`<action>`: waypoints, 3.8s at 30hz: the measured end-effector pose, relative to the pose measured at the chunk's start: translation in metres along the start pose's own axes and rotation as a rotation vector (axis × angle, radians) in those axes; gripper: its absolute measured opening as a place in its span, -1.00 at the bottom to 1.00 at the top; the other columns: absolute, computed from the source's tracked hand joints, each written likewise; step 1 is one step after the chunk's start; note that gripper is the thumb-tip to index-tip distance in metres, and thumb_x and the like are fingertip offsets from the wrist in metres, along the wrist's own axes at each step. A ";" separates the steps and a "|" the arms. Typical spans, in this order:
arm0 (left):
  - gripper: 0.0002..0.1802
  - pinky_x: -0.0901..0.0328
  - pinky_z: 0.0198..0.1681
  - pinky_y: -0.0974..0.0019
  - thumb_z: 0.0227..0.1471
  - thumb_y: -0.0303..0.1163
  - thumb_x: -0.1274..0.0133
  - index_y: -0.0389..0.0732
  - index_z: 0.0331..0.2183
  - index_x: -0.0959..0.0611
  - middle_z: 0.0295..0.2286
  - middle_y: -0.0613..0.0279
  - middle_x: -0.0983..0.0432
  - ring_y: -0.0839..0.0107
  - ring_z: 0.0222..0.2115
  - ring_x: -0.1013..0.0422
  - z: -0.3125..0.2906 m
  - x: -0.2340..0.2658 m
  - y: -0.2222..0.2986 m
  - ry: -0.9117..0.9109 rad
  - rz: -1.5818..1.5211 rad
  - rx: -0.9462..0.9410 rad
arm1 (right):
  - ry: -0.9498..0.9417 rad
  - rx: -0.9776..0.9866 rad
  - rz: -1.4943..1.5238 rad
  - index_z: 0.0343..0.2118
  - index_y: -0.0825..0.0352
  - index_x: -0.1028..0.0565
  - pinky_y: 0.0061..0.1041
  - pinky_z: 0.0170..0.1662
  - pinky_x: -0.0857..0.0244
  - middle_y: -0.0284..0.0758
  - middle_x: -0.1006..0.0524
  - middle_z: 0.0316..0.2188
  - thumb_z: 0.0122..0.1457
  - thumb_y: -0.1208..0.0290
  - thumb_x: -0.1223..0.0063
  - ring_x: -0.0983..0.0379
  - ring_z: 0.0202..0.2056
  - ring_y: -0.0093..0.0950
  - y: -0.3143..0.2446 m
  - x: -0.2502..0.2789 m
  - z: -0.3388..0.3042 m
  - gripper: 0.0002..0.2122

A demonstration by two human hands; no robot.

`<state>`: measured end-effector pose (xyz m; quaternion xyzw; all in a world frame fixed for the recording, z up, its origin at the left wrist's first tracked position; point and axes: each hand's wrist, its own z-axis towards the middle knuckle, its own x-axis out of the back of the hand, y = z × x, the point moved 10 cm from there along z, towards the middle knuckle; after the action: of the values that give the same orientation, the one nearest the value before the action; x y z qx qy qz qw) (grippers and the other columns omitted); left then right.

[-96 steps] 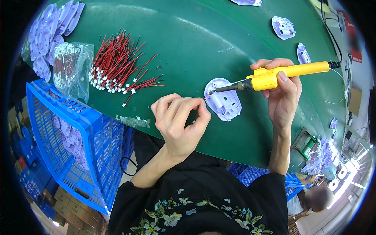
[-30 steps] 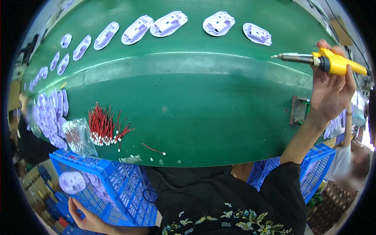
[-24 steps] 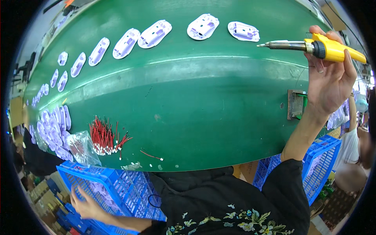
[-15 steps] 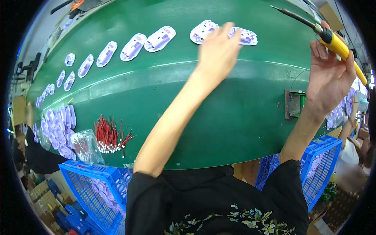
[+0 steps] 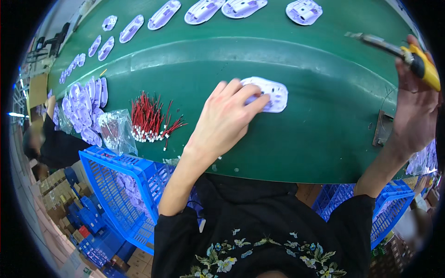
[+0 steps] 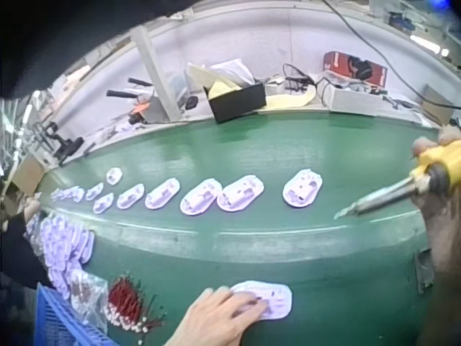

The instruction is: Soldering wires to electronic components on an industrial assembly line.

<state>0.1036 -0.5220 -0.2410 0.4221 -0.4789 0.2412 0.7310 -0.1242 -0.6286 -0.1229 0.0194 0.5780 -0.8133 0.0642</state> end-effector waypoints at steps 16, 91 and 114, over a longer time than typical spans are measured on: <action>-0.86 -0.31 -0.35 0.16 0.03 -0.60 -0.17 -0.30 -0.30 -0.59 -0.43 0.09 -0.49 0.11 -0.41 -0.45 -0.148 0.002 -0.006 0.303 -0.025 0.818 | -0.373 -0.519 -0.005 -0.15 0.37 -0.44 -0.69 -0.48 -0.30 -0.04 -0.58 -0.21 0.13 0.14 -0.04 -0.53 -0.34 -0.54 0.110 -0.072 -0.070 -0.63; -0.83 0.00 -0.05 0.19 -0.33 -0.43 -0.34 -0.08 -0.54 -0.68 -0.29 0.31 -0.35 0.32 -0.16 -0.30 -0.091 -0.022 -0.015 0.444 -0.217 0.685 | -0.448 -0.511 -0.167 -0.18 0.32 -0.45 -0.73 -0.52 -0.25 -0.08 -0.62 -0.26 0.21 0.21 0.12 -0.57 -0.35 -0.55 0.145 -0.081 -0.070 -0.72; -0.84 -0.02 -0.05 0.20 -0.32 -0.43 -0.33 -0.09 -0.53 -0.68 -0.28 0.32 -0.37 0.31 -0.16 -0.31 -0.091 -0.022 -0.014 0.439 -0.203 0.679 | -0.358 -0.433 -0.084 -0.09 0.34 -0.41 -0.74 -0.47 -0.23 0.00 -0.55 -0.15 0.24 0.14 0.12 -0.42 -0.41 -0.66 0.125 -0.059 -0.051 -0.65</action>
<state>0.1499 -0.4507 -0.2829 0.6226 -0.1610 0.3963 0.6553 -0.0516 -0.6162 -0.2504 -0.1629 0.7180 -0.6633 0.1343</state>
